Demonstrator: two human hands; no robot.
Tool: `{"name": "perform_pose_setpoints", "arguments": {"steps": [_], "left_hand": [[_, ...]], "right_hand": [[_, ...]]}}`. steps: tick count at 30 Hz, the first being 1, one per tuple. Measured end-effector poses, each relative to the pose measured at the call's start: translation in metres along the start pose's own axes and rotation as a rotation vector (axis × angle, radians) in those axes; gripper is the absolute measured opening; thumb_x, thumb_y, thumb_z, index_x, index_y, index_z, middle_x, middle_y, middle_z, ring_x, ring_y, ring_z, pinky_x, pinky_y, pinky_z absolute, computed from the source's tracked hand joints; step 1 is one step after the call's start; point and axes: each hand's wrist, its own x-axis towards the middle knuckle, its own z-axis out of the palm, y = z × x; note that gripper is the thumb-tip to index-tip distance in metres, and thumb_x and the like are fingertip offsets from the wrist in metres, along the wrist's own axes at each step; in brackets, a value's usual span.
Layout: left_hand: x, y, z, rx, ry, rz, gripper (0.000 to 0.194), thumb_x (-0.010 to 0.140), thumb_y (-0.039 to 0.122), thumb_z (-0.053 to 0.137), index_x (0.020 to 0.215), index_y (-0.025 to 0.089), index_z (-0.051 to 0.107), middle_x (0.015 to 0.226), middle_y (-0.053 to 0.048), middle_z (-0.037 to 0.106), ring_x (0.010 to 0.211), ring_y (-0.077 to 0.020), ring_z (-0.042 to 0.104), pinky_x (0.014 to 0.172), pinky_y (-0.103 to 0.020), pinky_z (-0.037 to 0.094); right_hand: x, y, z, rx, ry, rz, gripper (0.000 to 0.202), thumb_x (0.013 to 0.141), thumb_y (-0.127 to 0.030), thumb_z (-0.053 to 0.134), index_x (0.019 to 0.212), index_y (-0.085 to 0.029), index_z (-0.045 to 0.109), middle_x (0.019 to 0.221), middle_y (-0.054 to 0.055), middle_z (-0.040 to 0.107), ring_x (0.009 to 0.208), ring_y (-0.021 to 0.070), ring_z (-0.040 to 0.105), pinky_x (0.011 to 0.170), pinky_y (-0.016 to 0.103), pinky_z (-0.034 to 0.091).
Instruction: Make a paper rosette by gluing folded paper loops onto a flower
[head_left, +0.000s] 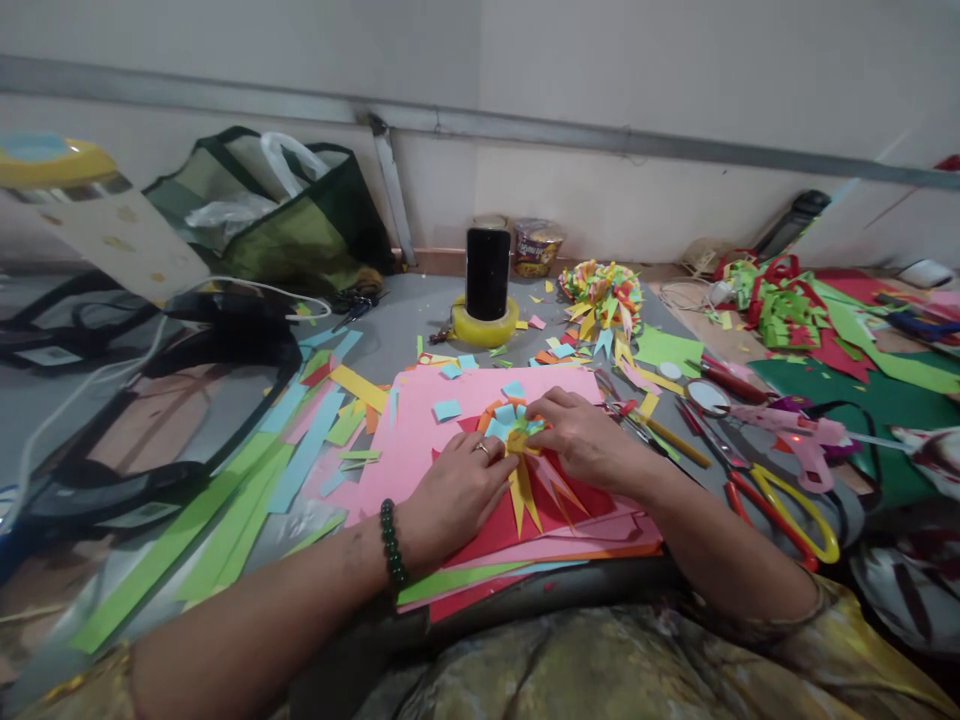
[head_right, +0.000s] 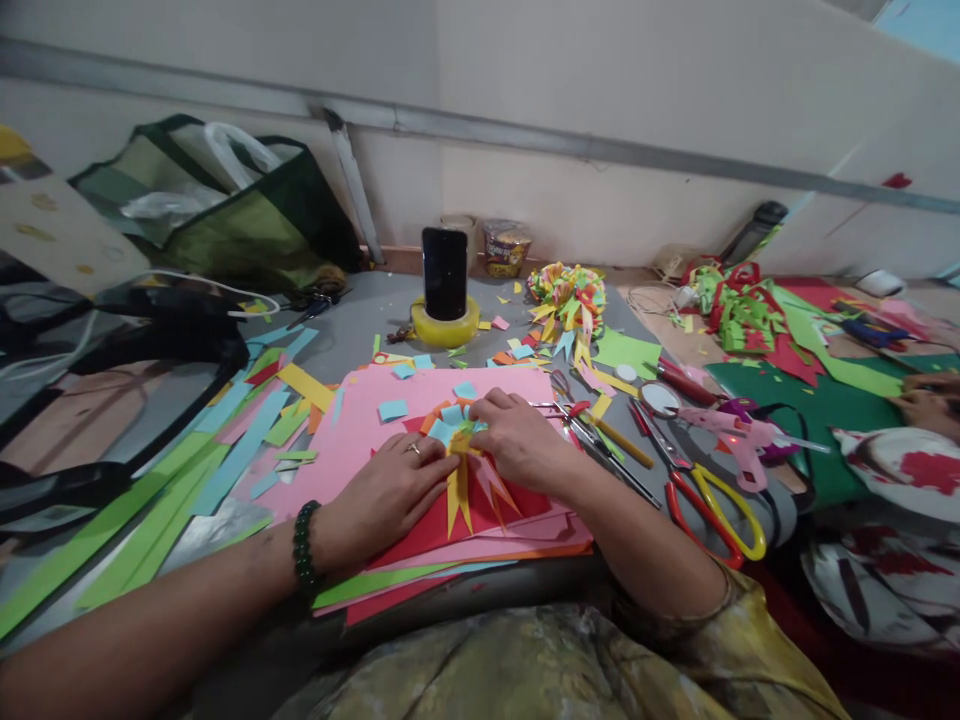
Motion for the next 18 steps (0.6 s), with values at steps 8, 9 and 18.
{"name": "perform_pose_setpoints", "arguments": {"steps": [8,9,18], "left_hand": [[0.0000,-0.0002,0.0004,0.007,0.012,0.005,0.027,0.102,0.022,0.042,0.112,0.015,0.067,0.101,-0.010,0.066,0.093,-0.0244,0.060,0.086,-0.041,0.049],[-0.0001,-0.0005,0.0008,0.012,0.018,0.009,0.027,0.102,0.022,0.042,0.112,0.015,0.067,0.101,-0.010,0.066,0.092,-0.0241,0.060,0.085,-0.041,0.049],[-0.0004,-0.0022,0.0032,-0.013,0.032,0.014,0.028,0.102,0.021,0.041,0.110,0.015,0.067,0.099,-0.010,0.065,0.093,-0.0246,0.059,0.086,-0.041,0.049]], "right_hand": [[0.0024,-0.0084,0.0013,0.077,-0.025,0.038,0.028,0.085,-0.003,0.057,0.097,-0.016,0.078,0.108,0.013,0.069,0.103,0.0262,0.054,0.089,0.042,0.050],[0.0029,-0.0092,0.0012,0.077,-0.030,0.046,0.027,0.085,-0.003,0.057,0.096,-0.015,0.078,0.108,0.013,0.069,0.103,0.0264,0.054,0.089,0.043,0.050],[0.0026,-0.0084,0.0046,0.080,0.061,0.052,0.022,0.087,-0.006,0.059,0.095,-0.014,0.078,0.105,0.014,0.070,0.101,0.0259,0.054,0.088,0.041,0.048]]}}
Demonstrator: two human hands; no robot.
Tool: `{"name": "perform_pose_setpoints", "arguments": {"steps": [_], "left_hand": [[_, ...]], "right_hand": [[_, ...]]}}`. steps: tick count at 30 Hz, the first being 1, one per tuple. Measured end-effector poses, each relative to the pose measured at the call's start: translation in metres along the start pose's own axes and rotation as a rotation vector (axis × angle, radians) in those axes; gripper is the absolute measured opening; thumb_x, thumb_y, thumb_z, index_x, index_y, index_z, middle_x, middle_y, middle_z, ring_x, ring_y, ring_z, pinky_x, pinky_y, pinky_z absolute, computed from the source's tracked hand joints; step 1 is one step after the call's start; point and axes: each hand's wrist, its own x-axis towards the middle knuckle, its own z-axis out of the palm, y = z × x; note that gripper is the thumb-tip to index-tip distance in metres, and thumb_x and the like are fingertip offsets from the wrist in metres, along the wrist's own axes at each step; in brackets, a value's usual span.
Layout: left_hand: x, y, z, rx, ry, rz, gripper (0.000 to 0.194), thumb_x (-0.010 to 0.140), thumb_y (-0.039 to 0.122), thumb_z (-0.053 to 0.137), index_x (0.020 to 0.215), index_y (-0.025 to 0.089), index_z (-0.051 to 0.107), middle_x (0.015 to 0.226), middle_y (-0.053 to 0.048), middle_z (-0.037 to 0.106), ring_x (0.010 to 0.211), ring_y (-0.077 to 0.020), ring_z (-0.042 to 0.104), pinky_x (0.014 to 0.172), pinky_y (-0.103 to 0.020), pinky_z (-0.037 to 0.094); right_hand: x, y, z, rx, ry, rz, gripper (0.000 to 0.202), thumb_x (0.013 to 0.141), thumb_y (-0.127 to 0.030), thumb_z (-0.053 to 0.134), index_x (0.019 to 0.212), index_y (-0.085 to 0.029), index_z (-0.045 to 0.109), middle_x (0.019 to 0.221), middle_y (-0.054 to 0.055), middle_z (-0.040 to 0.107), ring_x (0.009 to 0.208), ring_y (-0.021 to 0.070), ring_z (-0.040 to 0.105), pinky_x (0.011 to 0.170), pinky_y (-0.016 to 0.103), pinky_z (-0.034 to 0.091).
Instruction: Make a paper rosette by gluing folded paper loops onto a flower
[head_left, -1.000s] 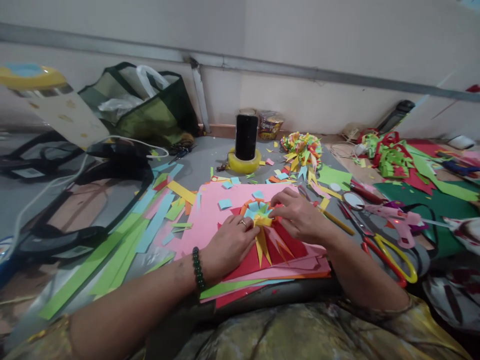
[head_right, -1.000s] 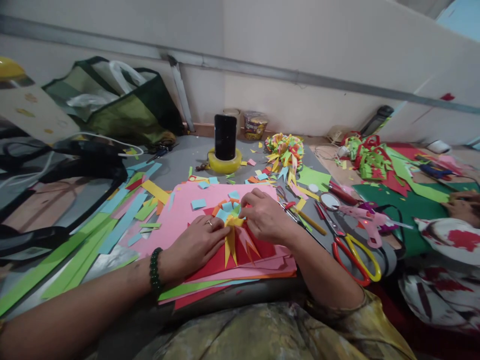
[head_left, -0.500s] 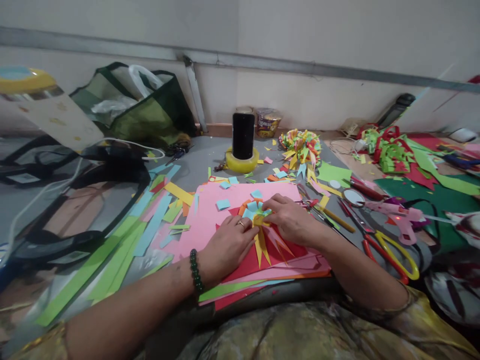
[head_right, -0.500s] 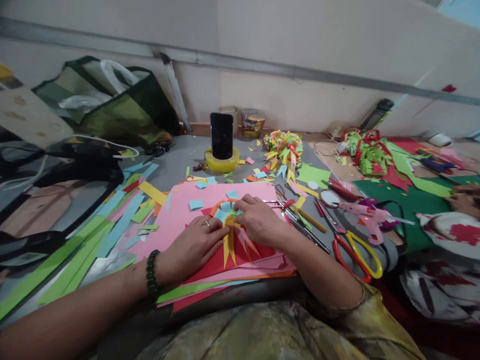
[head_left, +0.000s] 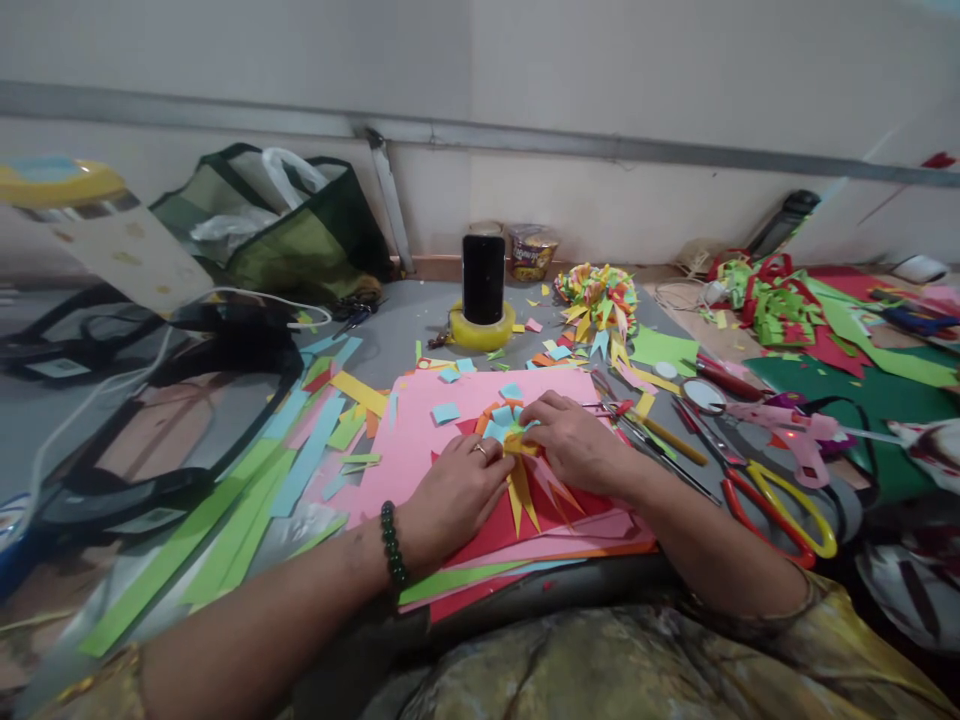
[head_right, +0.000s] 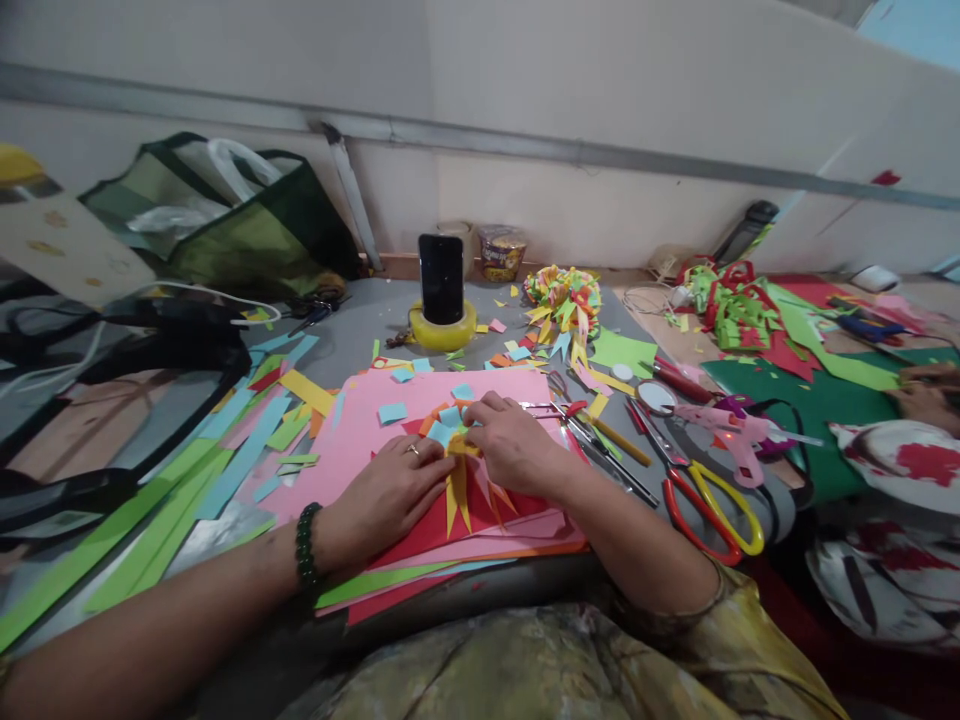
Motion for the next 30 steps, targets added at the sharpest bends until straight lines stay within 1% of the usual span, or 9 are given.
{"name": "perform_pose_setpoints", "arguments": {"steps": [3,6,10,13,16,18,22,24,30], "left_hand": [[-0.001,0.000,0.000,-0.020,0.016,-0.002,0.028,0.101,0.021,0.041,0.110,0.015,0.067,0.098,-0.010,0.064,0.092,-0.0240,0.059,0.086,-0.042,0.050],[-0.001,-0.001,0.002,-0.020,0.016,-0.006,0.026,0.101,0.019,0.043,0.108,0.016,0.067,0.097,-0.009,0.064,0.091,-0.0233,0.059,0.085,-0.041,0.050],[-0.002,-0.004,0.004,-0.010,0.030,0.018,0.023,0.098,0.019,0.046,0.104,0.015,0.068,0.098,-0.011,0.066,0.090,-0.0251,0.060,0.083,-0.042,0.051],[-0.004,-0.007,0.004,-0.013,0.096,0.058,0.027,0.098,0.016,0.045,0.115,0.017,0.066,0.096,-0.009,0.067,0.086,-0.0231,0.061,0.080,-0.039,0.052],[-0.006,-0.008,0.002,-0.011,0.186,0.100,0.025,0.098,0.015,0.044,0.107,0.021,0.067,0.089,-0.006,0.069,0.080,-0.0205,0.063,0.074,-0.034,0.052],[-0.006,-0.009,0.000,-0.025,0.283,0.130,0.027,0.098,0.015,0.042,0.104,0.022,0.068,0.088,-0.005,0.071,0.077,-0.0188,0.064,0.073,-0.033,0.053],[-0.006,-0.014,-0.005,-0.020,0.580,0.168,0.030,0.095,0.012,0.043,0.111,0.022,0.067,0.086,-0.006,0.073,0.076,-0.0184,0.067,0.071,-0.031,0.056],[-0.006,-0.020,-0.009,0.008,0.687,0.169,0.029,0.094,0.011,0.045,0.111,0.022,0.066,0.086,-0.006,0.074,0.076,-0.0178,0.068,0.069,-0.030,0.057],[-0.004,-0.035,-0.025,0.133,0.809,0.039,0.026,0.097,0.014,0.046,0.103,0.022,0.069,0.081,-0.004,0.075,0.072,-0.0167,0.070,0.067,-0.027,0.057]], "right_hand": [[-0.001,0.002,0.004,-0.012,0.043,-0.026,0.026,0.087,-0.005,0.058,0.097,-0.017,0.078,0.105,0.013,0.070,0.100,0.0253,0.054,0.085,0.040,0.048],[-0.003,0.005,0.007,0.027,0.122,-0.050,0.022,0.086,-0.005,0.058,0.091,-0.018,0.076,0.101,0.012,0.070,0.097,0.0245,0.055,0.083,0.039,0.048],[-0.006,0.010,0.003,0.195,0.355,-0.045,0.005,0.090,-0.017,0.063,0.087,-0.017,0.067,0.086,0.009,0.068,0.085,0.0213,0.057,0.077,0.035,0.050],[-0.009,0.013,0.000,0.255,0.491,-0.017,0.016,0.094,-0.026,0.062,0.080,-0.019,0.062,0.079,0.005,0.066,0.077,0.0182,0.059,0.070,0.030,0.050],[-0.008,0.015,0.004,0.263,0.550,0.031,0.016,0.093,-0.025,0.065,0.077,-0.020,0.064,0.080,0.004,0.066,0.077,0.0167,0.062,0.069,0.027,0.050],[-0.007,0.017,0.008,0.284,0.589,0.060,0.015,0.091,-0.024,0.068,0.076,-0.021,0.065,0.079,0.004,0.067,0.076,0.0161,0.063,0.068,0.026,0.050],[-0.002,0.022,0.016,0.346,0.676,0.123,0.017,0.089,-0.025,0.070,0.075,-0.021,0.063,0.075,0.002,0.066,0.072,0.0163,0.063,0.066,0.027,0.050],[-0.001,0.024,0.016,0.350,0.720,0.169,0.020,0.091,-0.026,0.066,0.073,-0.021,0.059,0.073,0.002,0.063,0.069,0.0162,0.060,0.063,0.027,0.048],[-0.005,0.024,0.004,0.453,0.824,0.272,0.025,0.098,-0.031,0.041,0.073,-0.025,0.041,0.067,-0.001,0.050,0.061,0.0155,0.047,0.059,0.028,0.042]]}}
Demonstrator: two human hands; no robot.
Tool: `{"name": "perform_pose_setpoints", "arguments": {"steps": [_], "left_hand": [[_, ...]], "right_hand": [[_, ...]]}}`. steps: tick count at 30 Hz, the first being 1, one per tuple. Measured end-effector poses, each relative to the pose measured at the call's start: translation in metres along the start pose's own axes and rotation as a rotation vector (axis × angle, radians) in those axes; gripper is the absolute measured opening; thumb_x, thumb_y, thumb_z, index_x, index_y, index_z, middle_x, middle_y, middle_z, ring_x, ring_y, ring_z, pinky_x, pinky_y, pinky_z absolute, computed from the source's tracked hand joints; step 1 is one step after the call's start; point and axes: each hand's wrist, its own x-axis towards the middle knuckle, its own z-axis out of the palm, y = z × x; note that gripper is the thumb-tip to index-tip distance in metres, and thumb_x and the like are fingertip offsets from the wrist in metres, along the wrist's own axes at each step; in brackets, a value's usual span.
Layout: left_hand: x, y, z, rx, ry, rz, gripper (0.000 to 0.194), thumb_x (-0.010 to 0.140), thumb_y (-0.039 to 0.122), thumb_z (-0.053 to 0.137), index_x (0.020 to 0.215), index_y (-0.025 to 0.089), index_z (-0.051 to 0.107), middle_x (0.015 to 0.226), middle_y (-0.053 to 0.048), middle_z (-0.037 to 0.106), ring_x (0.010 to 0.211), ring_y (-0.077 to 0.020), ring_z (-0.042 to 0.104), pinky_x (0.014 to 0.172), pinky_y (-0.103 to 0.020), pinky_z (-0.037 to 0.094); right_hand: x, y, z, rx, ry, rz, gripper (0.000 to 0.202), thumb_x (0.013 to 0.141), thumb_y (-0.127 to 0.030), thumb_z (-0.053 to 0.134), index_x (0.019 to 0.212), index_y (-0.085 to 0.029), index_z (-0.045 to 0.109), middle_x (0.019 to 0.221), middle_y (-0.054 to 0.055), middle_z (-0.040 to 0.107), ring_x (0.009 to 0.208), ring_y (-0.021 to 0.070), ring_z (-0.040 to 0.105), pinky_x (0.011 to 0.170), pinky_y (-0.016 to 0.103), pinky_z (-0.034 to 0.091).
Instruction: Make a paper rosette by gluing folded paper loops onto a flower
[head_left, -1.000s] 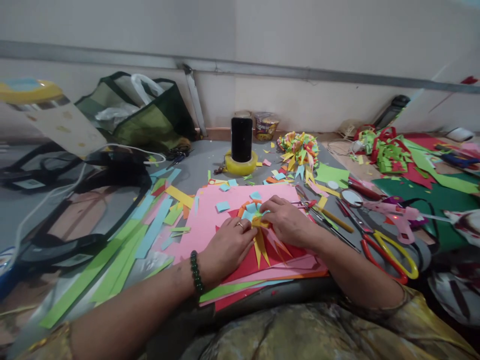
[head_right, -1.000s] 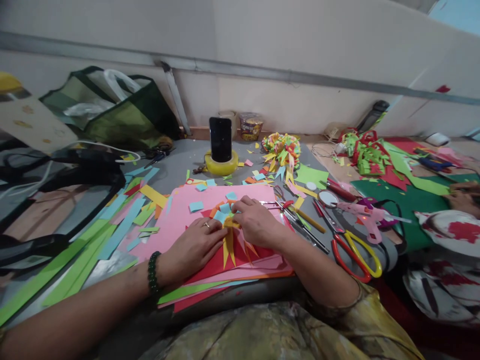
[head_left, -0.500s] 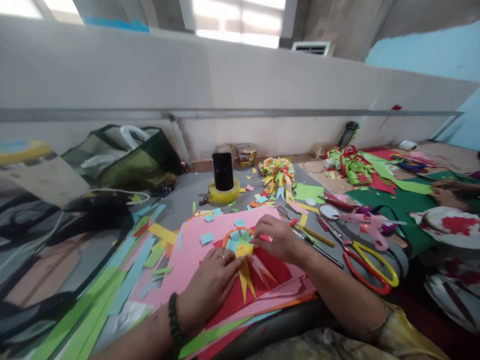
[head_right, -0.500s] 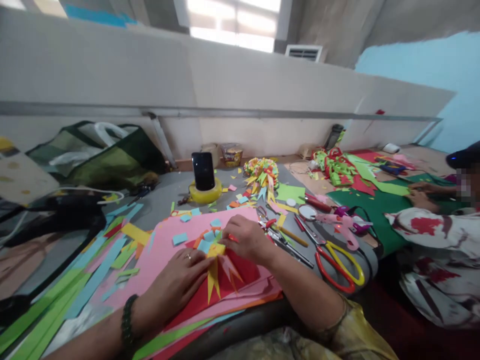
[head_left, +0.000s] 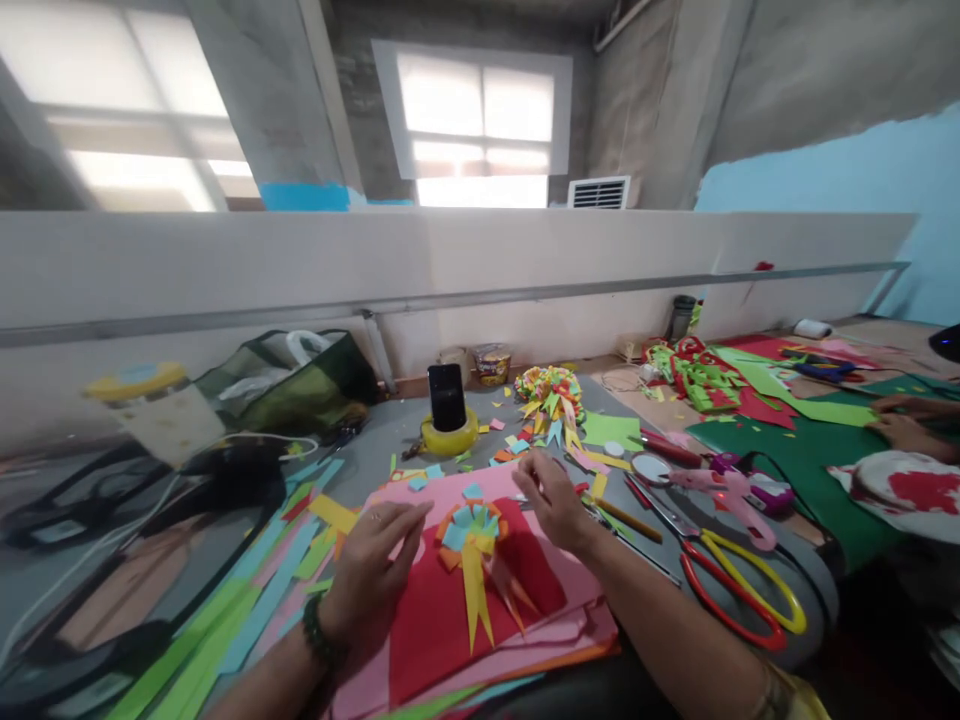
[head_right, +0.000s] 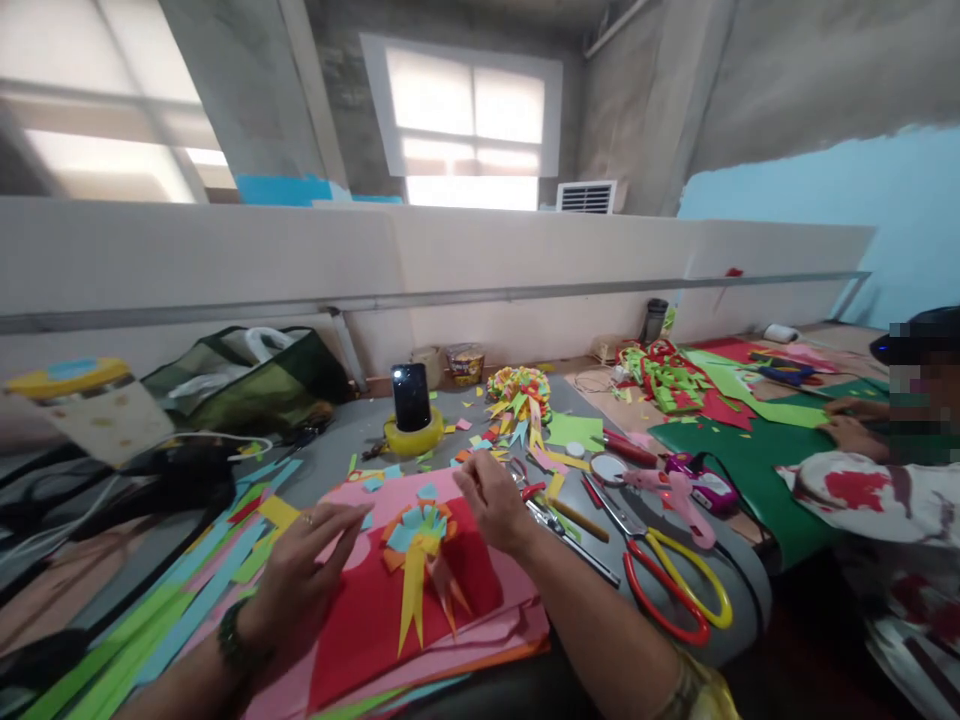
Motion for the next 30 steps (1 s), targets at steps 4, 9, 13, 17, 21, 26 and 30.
{"name": "perform_pose_setpoints", "arguments": {"steps": [4,9,13,17,21,26,30], "left_hand": [[0.003,-0.014,-0.002,0.082,-0.018,-0.081,0.027,0.098,0.018,0.044,0.100,0.020,0.071,0.085,-0.007,0.077,0.076,-0.0177,0.072,0.069,-0.028,0.056],[-0.002,-0.033,-0.003,0.160,-0.058,-0.209,0.031,0.097,0.024,0.043,0.096,0.020,0.073,0.083,-0.006,0.077,0.076,-0.0180,0.072,0.072,-0.028,0.056],[-0.007,-0.045,0.002,0.187,-0.072,-0.273,0.032,0.096,0.026,0.042,0.097,0.020,0.074,0.085,-0.006,0.078,0.080,-0.0191,0.072,0.075,-0.029,0.056],[-0.010,-0.056,0.008,0.207,-0.087,-0.321,0.032,0.093,0.028,0.044,0.097,0.021,0.074,0.087,-0.007,0.079,0.080,-0.0212,0.072,0.075,-0.031,0.056],[-0.012,-0.064,0.011,0.213,-0.112,-0.367,0.032,0.092,0.029,0.044,0.099,0.021,0.075,0.093,-0.007,0.079,0.085,-0.0226,0.072,0.078,-0.032,0.056],[-0.015,-0.068,0.014,0.200,-0.133,-0.450,0.032,0.091,0.029,0.046,0.102,0.022,0.075,0.098,-0.007,0.080,0.091,-0.0230,0.072,0.083,-0.032,0.055],[-0.018,-0.072,0.015,0.176,-0.152,-0.501,0.032,0.090,0.031,0.048,0.104,0.022,0.075,0.102,-0.007,0.080,0.094,-0.0234,0.072,0.086,-0.033,0.055]], "right_hand": [[0.003,0.002,-0.007,0.073,0.044,0.085,0.028,0.098,-0.037,0.033,0.072,-0.027,0.032,0.064,-0.003,0.042,0.060,0.0161,0.042,0.059,0.029,0.038],[0.010,0.012,-0.008,0.105,0.101,0.155,0.043,0.097,-0.054,0.034,0.064,-0.027,0.028,0.058,-0.005,0.032,0.055,0.0142,0.034,0.055,0.029,0.032],[0.014,0.021,-0.005,0.118,0.142,0.188,0.057,0.091,-0.072,0.034,0.058,-0.026,0.023,0.053,-0.006,0.025,0.052,0.0127,0.028,0.052,0.029,0.027],[0.017,0.030,-0.004,0.119,0.225,0.226,0.061,0.087,-0.080,0.030,0.059,-0.027,0.029,0.053,-0.006,0.028,0.052,0.0132,0.028,0.052,0.029,0.028],[0.020,0.037,-0.005,0.108,0.323,0.253,0.057,0.088,-0.079,0.028,0.064,-0.027,0.034,0.056,-0.005,0.036,0.056,0.0150,0.034,0.055,0.030,0.033],[0.022,0.042,-0.006,0.104,0.333,0.252,0.056,0.086,-0.079,0.036,0.066,-0.027,0.036,0.057,-0.004,0.039,0.058,0.0153,0.037,0.057,0.029,0.037],[0.020,0.044,-0.006,0.117,0.277,0.239,0.059,0.085,-0.080,0.037,0.060,-0.026,0.033,0.054,-0.005,0.034,0.055,0.0134,0.032,0.052,0.027,0.032]]}}
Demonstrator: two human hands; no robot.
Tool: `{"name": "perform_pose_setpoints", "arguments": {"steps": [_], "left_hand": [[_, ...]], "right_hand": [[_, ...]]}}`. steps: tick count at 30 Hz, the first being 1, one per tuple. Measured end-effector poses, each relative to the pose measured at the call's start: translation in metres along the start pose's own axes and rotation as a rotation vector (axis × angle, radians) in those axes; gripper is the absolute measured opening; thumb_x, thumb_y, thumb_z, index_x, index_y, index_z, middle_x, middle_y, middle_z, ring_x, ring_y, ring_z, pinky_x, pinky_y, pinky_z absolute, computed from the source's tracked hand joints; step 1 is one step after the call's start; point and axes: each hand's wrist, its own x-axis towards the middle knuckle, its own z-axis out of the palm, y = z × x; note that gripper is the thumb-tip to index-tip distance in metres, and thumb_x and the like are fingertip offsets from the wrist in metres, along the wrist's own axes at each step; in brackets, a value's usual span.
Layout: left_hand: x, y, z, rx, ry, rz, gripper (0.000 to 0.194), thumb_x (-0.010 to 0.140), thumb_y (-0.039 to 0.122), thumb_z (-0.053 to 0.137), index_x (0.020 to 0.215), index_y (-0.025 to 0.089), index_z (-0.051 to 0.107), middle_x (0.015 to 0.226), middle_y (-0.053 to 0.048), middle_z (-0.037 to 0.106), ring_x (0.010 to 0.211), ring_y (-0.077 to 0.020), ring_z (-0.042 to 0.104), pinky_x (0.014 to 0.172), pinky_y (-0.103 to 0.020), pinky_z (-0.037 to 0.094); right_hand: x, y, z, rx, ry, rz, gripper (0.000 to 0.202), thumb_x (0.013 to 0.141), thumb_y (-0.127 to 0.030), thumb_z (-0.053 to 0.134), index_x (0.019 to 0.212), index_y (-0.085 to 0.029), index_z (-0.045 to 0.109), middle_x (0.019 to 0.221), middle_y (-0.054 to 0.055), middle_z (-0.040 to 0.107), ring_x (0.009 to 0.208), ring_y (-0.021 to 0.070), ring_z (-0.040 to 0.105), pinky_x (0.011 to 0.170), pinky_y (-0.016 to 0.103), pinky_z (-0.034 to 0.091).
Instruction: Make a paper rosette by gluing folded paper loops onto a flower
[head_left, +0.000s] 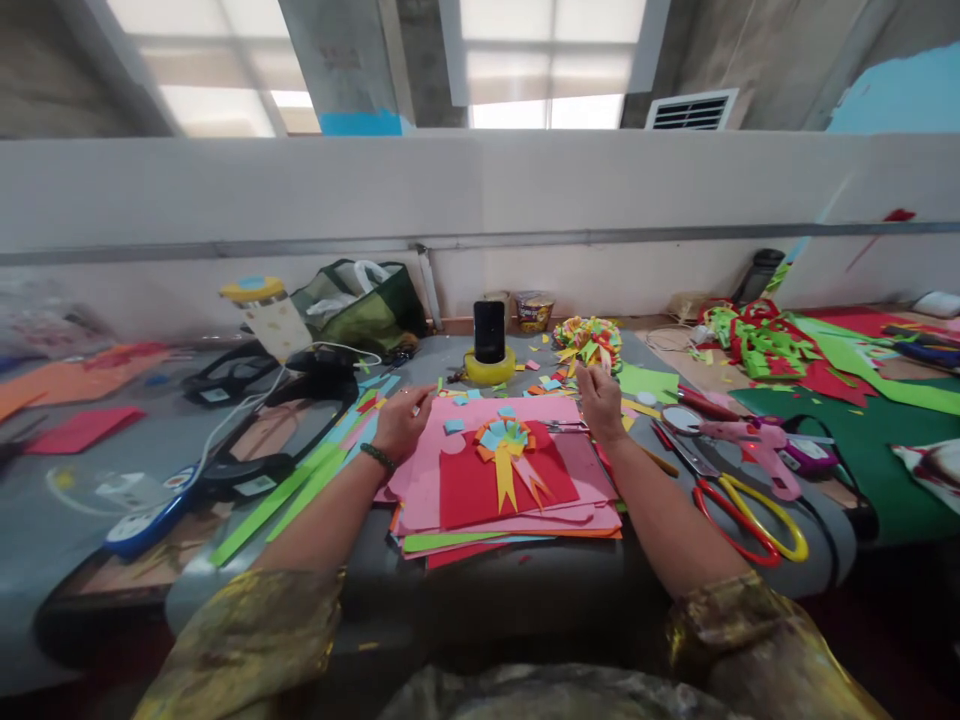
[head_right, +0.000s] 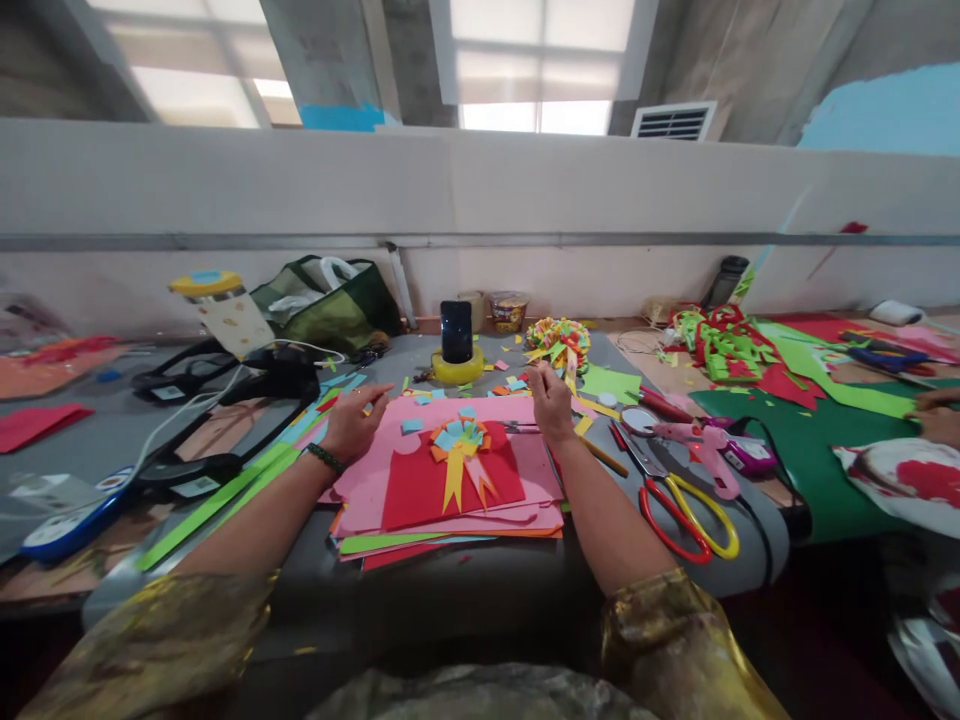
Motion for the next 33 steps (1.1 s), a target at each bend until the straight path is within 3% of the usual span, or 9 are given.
{"name": "perform_pose_setpoints", "arguments": {"steps": [6,11,21,24,27,33], "left_hand": [[0.002,-0.008,-0.003,-0.030,-0.001,-0.048,0.036,0.088,0.032,0.045,0.103,0.020,0.075,0.102,-0.007,0.080,0.092,-0.0240,0.073,0.083,-0.033,0.056],[0.002,-0.010,-0.002,-0.030,-0.010,-0.091,0.039,0.087,0.034,0.045,0.105,0.019,0.076,0.104,-0.008,0.080,0.093,-0.0241,0.072,0.082,-0.032,0.057],[0.001,-0.006,-0.001,-0.048,-0.017,-0.100,0.037,0.085,0.035,0.046,0.100,0.021,0.076,0.102,-0.008,0.080,0.093,-0.0252,0.073,0.081,-0.033,0.058],[0.002,-0.005,-0.001,-0.048,-0.012,-0.107,0.038,0.085,0.036,0.045,0.101,0.021,0.076,0.101,-0.007,0.080,0.091,-0.0248,0.073,0.080,-0.032,0.057],[0.002,-0.005,-0.001,-0.042,-0.016,-0.120,0.039,0.085,0.035,0.045,0.103,0.020,0.075,0.098,-0.007,0.080,0.085,-0.0237,0.072,0.076,-0.031,0.057],[0.002,-0.003,-0.003,-0.044,-0.049,-0.118,0.042,0.085,0.036,0.044,0.108,0.019,0.074,0.089,-0.007,0.080,0.077,-0.0228,0.071,0.073,-0.031,0.055]], "right_hand": [[-0.002,-0.003,0.001,-0.001,-0.074,-0.015,0.069,0.080,-0.084,0.042,0.051,-0.025,0.022,0.051,-0.006,0.020,0.051,0.0104,0.021,0.048,0.028,0.022],[-0.002,-0.006,0.002,0.012,-0.071,-0.007,0.068,0.078,-0.084,0.043,0.050,-0.025,0.023,0.051,-0.006,0.020,0.052,0.0104,0.021,0.048,0.028,0.022],[0.002,0.011,0.002,0.023,0.071,0.045,0.043,0.091,-0.061,0.038,0.066,-0.026,0.040,0.056,-0.004,0.040,0.055,0.0144,0.039,0.055,0.029,0.037],[0.006,0.018,0.002,0.027,0.146,0.067,0.028,0.085,-0.052,0.052,0.084,-0.025,0.047,0.073,-0.001,0.053,0.063,0.0160,0.048,0.061,0.031,0.044],[0.008,0.023,0.004,0.034,0.179,0.088,0.030,0.079,-0.044,0.061,0.098,-0.023,0.050,0.090,0.004,0.059,0.074,0.0181,0.055,0.068,0.034,0.049],[0.006,0.022,0.007,0.034,0.121,0.111,0.025,0.083,-0.045,0.055,0.096,-0.023,0.053,0.077,0.002,0.060,0.072,0.0194,0.057,0.068,0.034,0.049]]}}
